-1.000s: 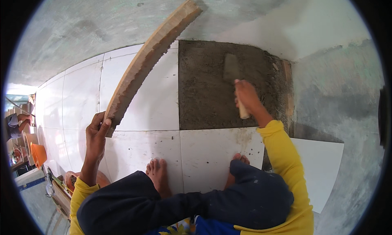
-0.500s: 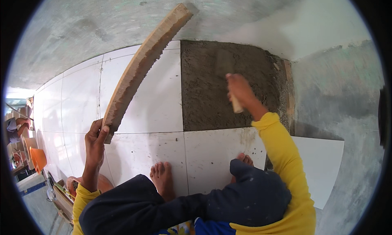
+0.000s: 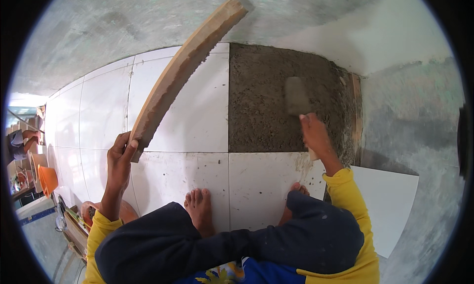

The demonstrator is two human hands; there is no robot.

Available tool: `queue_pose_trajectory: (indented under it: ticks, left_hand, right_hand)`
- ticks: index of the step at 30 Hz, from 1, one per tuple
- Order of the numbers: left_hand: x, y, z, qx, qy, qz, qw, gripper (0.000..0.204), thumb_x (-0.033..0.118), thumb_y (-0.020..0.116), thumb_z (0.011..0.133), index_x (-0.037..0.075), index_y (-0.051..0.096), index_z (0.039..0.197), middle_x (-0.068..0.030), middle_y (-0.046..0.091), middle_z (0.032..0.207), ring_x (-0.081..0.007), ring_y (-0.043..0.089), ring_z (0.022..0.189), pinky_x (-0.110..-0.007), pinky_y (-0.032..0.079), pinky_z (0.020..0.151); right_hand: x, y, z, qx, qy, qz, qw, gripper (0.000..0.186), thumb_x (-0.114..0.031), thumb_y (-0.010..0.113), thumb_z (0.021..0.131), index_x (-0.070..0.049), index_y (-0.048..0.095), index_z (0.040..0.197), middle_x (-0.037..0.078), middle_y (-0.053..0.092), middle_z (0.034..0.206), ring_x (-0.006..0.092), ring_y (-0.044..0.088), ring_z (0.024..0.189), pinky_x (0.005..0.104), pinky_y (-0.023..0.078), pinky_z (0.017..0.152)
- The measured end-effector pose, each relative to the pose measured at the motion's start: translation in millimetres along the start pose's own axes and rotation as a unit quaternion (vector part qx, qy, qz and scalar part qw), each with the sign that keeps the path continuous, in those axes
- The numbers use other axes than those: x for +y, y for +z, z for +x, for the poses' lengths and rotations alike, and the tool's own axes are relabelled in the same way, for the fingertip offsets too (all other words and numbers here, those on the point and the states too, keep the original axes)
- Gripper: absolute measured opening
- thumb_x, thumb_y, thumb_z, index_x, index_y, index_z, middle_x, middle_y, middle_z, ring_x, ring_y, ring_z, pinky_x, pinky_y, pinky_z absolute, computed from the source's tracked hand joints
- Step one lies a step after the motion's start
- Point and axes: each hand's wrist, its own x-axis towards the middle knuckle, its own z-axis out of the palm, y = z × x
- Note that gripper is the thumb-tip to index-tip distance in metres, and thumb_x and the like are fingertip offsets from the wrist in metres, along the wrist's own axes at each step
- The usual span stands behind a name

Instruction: The person spreads cement on the floor using a trowel, places a white tile, and taps it with a rubber mallet to secure it. They repeat this process by applying cement to the back of another tile and setting it in place.

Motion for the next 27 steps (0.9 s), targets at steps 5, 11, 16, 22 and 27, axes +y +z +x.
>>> queue_pose_trajectory:
  ticks: [5,11,16,22,27]
  left_hand:
    - [6.7,8.1,8.9,-0.007,-0.032,-0.007,0.999,0.042,0.028,0.068,0.106,-0.003,0.068,0.134,-0.0062,0.066,0.122,-0.0145,0.060,0.111,-0.032,0.047,0.099]
    - [5.2,-1.5,2.4,0.002,-0.015,0.000,1.000,0.042,0.030,0.069,0.105,-0.003,0.069,0.133,-0.0060,0.067,0.122,-0.0141,0.060,0.111,-0.031,0.046,0.099]
    - [4.4,1.2,4.7,-0.003,-0.024,-0.004,1.000,0.045,0.032,0.070,0.105,-0.003,0.068,0.133,-0.0064,0.066,0.123,-0.0147,0.060,0.111,-0.031,0.046,0.100]
    - [7.6,-0.2,-0.9,0.010,-0.014,-0.007,1.000,0.045,0.031,0.070,0.105,-0.004,0.068,0.132,-0.0064,0.066,0.122,-0.0147,0.060,0.110,-0.031,0.046,0.099]
    - [7.7,2.0,2.5,-0.005,-0.003,0.016,1.000,0.043,0.030,0.068,0.106,-0.005,0.068,0.131,-0.0058,0.066,0.120,-0.0130,0.059,0.109,-0.029,0.046,0.097]
  right_hand:
    - [-63.4,25.2,-5.8,-0.138,-0.074,-0.013,0.988,0.047,-0.040,0.047,0.112,0.005,0.060,0.115,0.034,0.071,0.100,0.0513,0.071,0.097,0.0585,0.055,0.084]
    - [-31.2,54.7,-85.8,-0.199,-0.178,-0.108,0.958,0.041,-0.038,0.049,0.111,0.002,0.057,0.108,0.033,0.072,0.097,0.0511,0.071,0.091,0.0603,0.056,0.080]
    - [-13.9,51.8,-92.4,-0.148,-0.235,-0.201,0.939,0.038,-0.037,0.051,0.111,0.000,0.057,0.109,0.030,0.071,0.094,0.0493,0.072,0.090,0.0592,0.057,0.075]
    - [-26.8,14.2,-44.4,-0.039,-0.198,-0.173,0.964,0.033,-0.035,0.056,0.107,-0.002,0.057,0.110,0.025,0.072,0.103,0.0452,0.073,0.088,0.0559,0.059,0.075]
    - [-35.3,30.6,-81.0,-0.131,-0.318,-0.193,0.919,0.030,-0.033,0.057,0.107,-0.004,0.058,0.111,0.023,0.072,0.102,0.0443,0.073,0.087,0.0551,0.060,0.076]
